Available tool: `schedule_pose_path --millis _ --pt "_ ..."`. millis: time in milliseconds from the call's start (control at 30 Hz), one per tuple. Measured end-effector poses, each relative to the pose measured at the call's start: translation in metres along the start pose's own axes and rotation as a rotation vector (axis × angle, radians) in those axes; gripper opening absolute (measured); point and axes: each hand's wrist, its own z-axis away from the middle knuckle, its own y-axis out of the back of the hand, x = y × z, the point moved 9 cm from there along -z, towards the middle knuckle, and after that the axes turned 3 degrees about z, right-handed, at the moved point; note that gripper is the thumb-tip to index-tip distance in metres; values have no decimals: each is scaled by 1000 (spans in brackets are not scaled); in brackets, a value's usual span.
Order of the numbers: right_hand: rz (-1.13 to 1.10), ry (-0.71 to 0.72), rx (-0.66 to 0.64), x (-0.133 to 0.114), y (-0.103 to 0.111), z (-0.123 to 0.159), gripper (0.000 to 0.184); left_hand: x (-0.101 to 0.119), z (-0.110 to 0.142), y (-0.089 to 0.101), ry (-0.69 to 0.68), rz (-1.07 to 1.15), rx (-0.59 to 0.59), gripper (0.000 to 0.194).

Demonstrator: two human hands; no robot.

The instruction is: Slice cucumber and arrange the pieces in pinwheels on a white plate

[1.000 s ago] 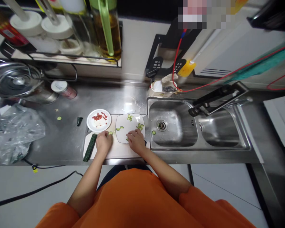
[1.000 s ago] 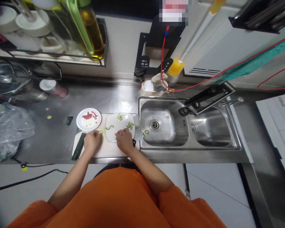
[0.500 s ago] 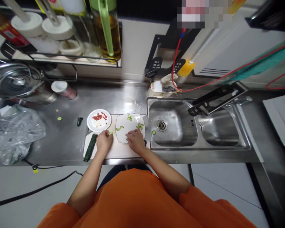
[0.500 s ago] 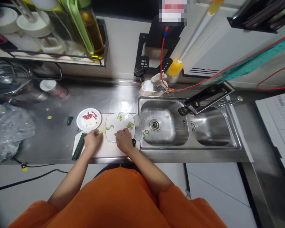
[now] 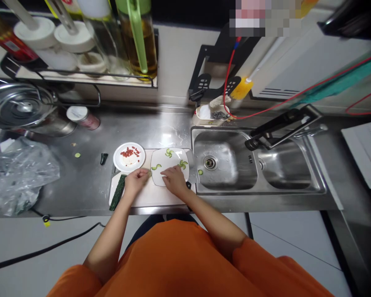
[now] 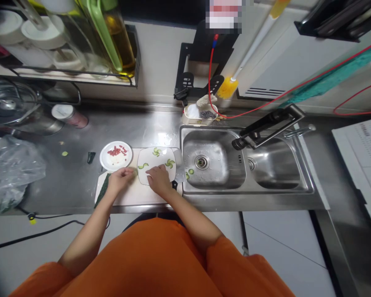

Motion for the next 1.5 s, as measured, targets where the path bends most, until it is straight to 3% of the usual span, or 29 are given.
schedule_pose_path --millis 233,467,600,767,933,1133,1333,1500 --pt "-195 -63 -51 -4 5 -29 17 34 2 -31 -152 203 -281 40" --pt "-384 -215 -224 11 -2 -31 11 35 -1 -38 -164 220 -328 47" --pt "-565 -261 -177 21 -4 -33 11 18 -3 -35 63 397 -268 40" --pt "-718 -247 -144 19 -5 -33 15 -7 12 -65 510 712 -439 26" --pt "-768 -227 -143 11 1 -31 16 -1 18 -83 690 957 -567 23" --pt "-769 -205 -148 9 4 -30 17 4 9 -77 624 959 -510 8" --pt "-705 -274 -124 22 -6 -27 15 0 1 -67 564 914 -425 17" --pt "-806 -302 -149 24 -17 -22 20 -1 -2 -61 527 854 -402 22"
